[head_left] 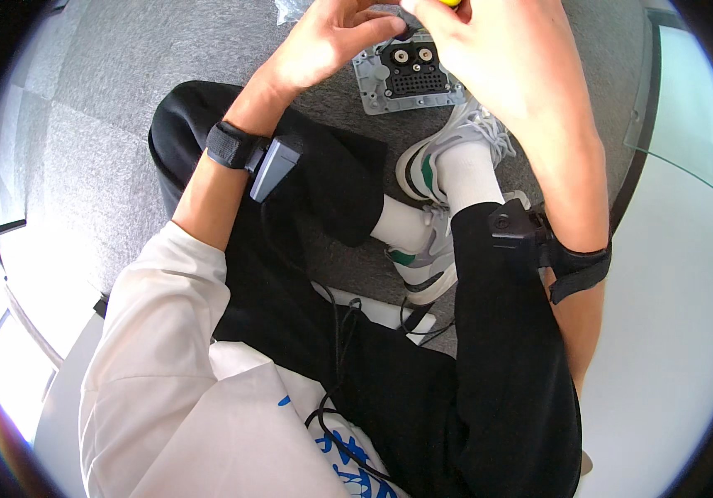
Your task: The person uses a screwdriver to manipulate screws on a metal plate, handles small screws by hand, and picks up a long black cable while sitting on the floor.
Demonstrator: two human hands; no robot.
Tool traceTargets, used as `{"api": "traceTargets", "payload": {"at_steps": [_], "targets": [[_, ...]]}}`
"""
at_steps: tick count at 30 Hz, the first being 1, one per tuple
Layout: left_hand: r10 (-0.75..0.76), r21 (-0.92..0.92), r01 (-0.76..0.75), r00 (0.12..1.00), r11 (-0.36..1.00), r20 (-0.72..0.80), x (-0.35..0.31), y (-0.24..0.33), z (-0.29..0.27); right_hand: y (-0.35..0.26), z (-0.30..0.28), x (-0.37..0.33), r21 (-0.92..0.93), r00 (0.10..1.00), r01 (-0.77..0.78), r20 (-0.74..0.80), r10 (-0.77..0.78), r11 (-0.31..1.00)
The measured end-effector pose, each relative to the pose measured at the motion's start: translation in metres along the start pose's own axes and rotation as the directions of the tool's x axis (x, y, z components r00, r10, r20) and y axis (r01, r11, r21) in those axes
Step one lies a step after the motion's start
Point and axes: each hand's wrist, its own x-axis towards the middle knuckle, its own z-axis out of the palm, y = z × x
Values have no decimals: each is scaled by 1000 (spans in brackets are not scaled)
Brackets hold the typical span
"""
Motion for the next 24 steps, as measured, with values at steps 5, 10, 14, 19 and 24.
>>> {"api": "traceTargets", "payload": {"at_steps": [5,10,14,19,24], "targets": [[76,-38,-75,997,996,31,4,0,-3,-15,-7,6,-77,893,-412,166,419,908],[14,67,-16,999,998,30,3,13,8,-26,-11,9,-170,890,-412,136,435,895],[60,63,-65,995,996,78,6,-2,-7,-38,-3,1,-59,970,-228,-100,222,972],[-33,-113,36,999,993,33,4,-3,-9,-7,-5,0,-83,954,-232,177,244,969],[100,324,-127,990,937,100,6,8,5,-38,-21,11,-216,844,-433,242,478,875]]}}
